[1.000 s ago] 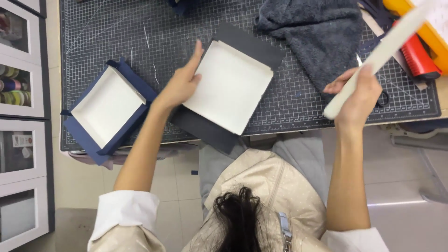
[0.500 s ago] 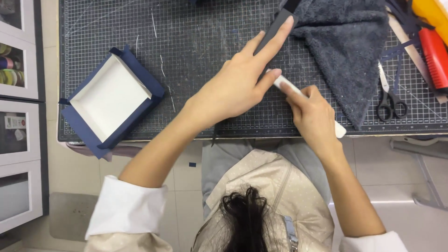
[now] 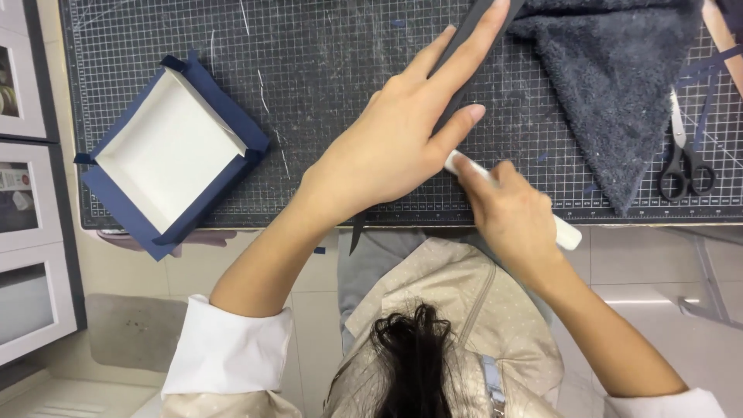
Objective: The person assembles small paper boxes by folding and creasing edges with a bone folder, applying glue to the flaps, and trimming excess paper with scissors. The person works on two boxes, one white and one blue, on a cutting mat.
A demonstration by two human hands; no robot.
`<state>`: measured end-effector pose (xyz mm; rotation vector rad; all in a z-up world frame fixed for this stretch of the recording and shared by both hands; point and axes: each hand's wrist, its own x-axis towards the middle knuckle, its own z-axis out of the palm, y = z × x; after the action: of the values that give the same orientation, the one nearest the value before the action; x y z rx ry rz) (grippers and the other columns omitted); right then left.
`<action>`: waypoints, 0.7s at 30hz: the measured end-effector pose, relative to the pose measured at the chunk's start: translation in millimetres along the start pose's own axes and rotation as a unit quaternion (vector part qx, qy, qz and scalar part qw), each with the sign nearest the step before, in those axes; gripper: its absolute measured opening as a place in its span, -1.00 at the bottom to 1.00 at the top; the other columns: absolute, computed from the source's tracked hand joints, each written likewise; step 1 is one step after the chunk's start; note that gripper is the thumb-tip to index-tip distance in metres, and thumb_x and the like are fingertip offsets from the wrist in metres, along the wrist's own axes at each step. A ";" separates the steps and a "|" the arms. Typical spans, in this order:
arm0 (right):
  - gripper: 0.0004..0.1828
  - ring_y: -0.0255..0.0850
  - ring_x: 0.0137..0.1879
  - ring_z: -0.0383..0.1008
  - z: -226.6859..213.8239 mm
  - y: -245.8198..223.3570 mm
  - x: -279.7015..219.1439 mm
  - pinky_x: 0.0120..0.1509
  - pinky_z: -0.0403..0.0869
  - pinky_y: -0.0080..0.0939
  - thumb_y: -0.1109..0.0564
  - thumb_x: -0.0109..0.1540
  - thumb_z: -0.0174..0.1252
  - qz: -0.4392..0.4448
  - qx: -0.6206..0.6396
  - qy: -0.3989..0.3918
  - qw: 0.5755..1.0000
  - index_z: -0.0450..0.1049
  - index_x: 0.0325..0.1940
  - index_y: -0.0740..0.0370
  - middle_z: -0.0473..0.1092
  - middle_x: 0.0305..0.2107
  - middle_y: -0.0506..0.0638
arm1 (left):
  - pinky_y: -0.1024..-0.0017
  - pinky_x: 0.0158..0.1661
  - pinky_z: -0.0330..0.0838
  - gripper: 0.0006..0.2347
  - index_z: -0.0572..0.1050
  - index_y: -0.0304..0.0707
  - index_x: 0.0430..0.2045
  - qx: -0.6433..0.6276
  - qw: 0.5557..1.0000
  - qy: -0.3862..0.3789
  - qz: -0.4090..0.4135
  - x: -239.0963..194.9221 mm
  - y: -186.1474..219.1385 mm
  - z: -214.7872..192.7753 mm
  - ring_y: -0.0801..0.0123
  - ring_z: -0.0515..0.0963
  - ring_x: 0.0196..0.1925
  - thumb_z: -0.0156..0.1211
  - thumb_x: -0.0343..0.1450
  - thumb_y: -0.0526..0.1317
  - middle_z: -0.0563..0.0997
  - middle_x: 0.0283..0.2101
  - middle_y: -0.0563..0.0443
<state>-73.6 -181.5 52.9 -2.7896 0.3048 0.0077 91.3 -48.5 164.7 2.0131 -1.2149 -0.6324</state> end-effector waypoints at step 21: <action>-0.75 -0.03 -0.52 0.41 -3.1 30.6 37.5 -0.66 0.32 -0.01 -0.02 0.37 -0.01 -0.210 -0.073 -0.041 0.974 0.41 0.13 -0.12 0.21 -0.47 0.03 | -0.13 0.37 0.11 -0.45 -0.24 0.28 0.44 -0.027 1.000 0.007 0.000 -0.8 -8.0 4.2 -0.09 -0.08 0.71 -0.02 0.69 -0.20 0.01 0.65 -0.16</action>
<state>-43.5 -218.6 44.2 -2.9304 -0.3219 0.0449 92.4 -46.5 156.0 1.9711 -1.1773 -0.6441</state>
